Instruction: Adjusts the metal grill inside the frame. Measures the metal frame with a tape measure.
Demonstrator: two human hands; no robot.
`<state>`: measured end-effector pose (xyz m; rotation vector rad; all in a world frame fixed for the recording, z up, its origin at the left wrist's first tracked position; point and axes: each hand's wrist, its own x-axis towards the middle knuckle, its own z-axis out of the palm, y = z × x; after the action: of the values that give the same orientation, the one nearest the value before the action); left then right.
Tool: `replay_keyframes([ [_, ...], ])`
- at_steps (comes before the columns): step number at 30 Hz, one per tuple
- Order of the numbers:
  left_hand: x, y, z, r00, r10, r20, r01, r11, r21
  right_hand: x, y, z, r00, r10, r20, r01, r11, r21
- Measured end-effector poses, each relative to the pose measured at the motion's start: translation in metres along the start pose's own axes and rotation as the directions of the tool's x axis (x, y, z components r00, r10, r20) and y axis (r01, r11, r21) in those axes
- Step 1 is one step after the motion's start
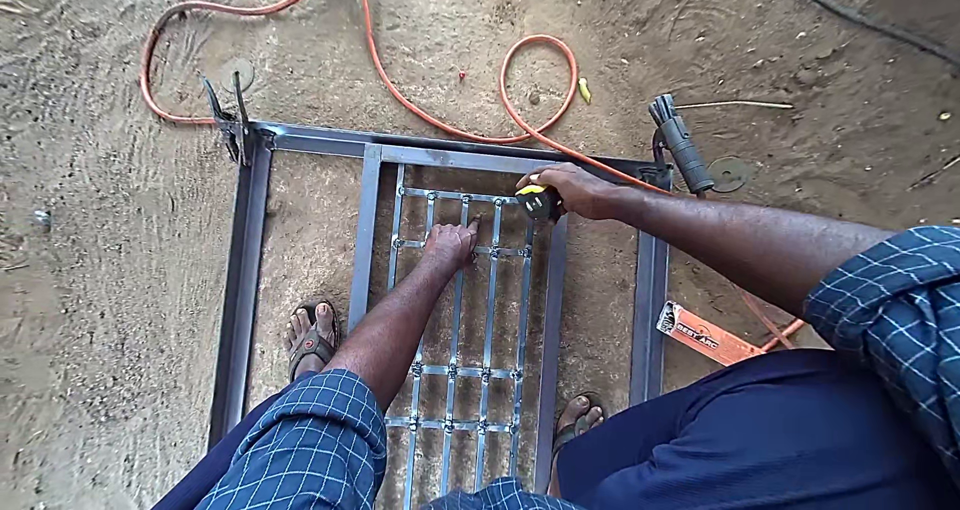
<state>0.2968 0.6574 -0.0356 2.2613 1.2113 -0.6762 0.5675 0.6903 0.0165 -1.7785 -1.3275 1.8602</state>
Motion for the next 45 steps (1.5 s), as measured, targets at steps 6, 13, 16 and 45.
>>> replay_keyframes([
  [6, 0.002, 0.000, 0.000, 1.000, 0.004, 0.006, -0.004, 1.000, 0.004, -0.005, -0.003, 0.010, 0.993, -0.056, 0.104, 0.072, 0.985, -0.154],
  [13, 0.003, 0.000, -0.001, 1.000, 0.001, 0.012, -0.001, 1.000, 0.010, -0.007, 0.013, 0.036, 0.902, -0.285, 0.325, 0.369, 0.117, -0.922],
  [16, 0.001, 0.001, -0.001, 1.000, 0.000, 0.012, -0.001, 1.000, 0.011, -0.028, 0.020, 0.015, 0.912, -0.258, 0.320, 0.353, 0.096, -0.931],
  [45, 0.000, 0.001, -0.002, 1.000, 0.001, 0.004, -0.001, 1.000, 0.022, -0.060, 0.060, -0.019, 0.895, -0.360, 0.265, 0.342, 0.167, -0.925],
])
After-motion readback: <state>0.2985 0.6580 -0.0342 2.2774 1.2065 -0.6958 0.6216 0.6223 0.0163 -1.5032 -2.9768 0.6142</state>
